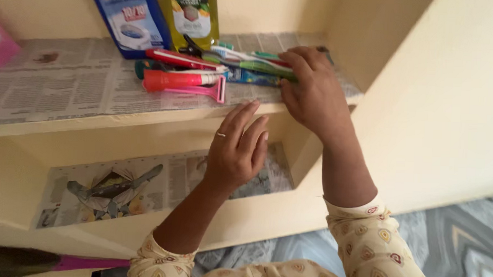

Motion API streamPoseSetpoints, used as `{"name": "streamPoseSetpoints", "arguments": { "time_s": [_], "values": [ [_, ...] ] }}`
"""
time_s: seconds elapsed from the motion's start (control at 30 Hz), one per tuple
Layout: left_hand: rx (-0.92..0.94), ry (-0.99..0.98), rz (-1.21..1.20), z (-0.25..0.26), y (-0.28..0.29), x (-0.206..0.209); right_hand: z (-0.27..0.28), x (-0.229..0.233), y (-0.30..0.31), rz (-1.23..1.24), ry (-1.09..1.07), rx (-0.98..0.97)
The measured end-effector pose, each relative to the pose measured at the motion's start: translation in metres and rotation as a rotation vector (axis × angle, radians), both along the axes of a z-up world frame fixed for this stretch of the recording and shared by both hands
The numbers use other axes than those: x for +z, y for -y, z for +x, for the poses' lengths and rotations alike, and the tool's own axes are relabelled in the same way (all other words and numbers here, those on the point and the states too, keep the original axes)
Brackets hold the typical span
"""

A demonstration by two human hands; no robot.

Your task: The person moves various household items from a wall shelf to a nearby table. They handle a cloth, toothbrushes, toothpaste, a pen, and several cleaning product bottles one by one, placing them on the table surface.

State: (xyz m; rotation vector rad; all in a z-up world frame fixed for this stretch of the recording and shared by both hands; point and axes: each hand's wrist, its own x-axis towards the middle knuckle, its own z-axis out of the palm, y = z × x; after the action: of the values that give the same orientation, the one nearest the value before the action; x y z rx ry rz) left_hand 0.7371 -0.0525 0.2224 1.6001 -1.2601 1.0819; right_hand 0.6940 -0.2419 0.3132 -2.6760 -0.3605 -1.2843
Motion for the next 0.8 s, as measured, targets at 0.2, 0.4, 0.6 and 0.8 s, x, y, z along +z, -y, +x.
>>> {"name": "streamPoseSetpoints", "arguments": {
  "time_s": [0.2, 0.4, 0.6, 0.8],
  "values": [
    [0.242, 0.008, -0.003, -0.008, 0.025, 0.003, 0.027, 0.009, 0.036, -0.039, -0.207, 0.084],
    [0.41, -0.01, -0.003, -0.016, 0.034, 0.012, 0.038, 0.013, 0.039, -0.045, -0.454, -0.129],
    [0.439, -0.089, 0.028, -0.015, 0.038, 0.034, 0.039, 0.017, 0.036, -0.063, -0.386, -0.082],
    [0.307, -0.108, -0.002, -0.013, 0.039, 0.04, 0.03, 0.013, 0.027, -0.059, -0.358, -0.146]
  ]
}}
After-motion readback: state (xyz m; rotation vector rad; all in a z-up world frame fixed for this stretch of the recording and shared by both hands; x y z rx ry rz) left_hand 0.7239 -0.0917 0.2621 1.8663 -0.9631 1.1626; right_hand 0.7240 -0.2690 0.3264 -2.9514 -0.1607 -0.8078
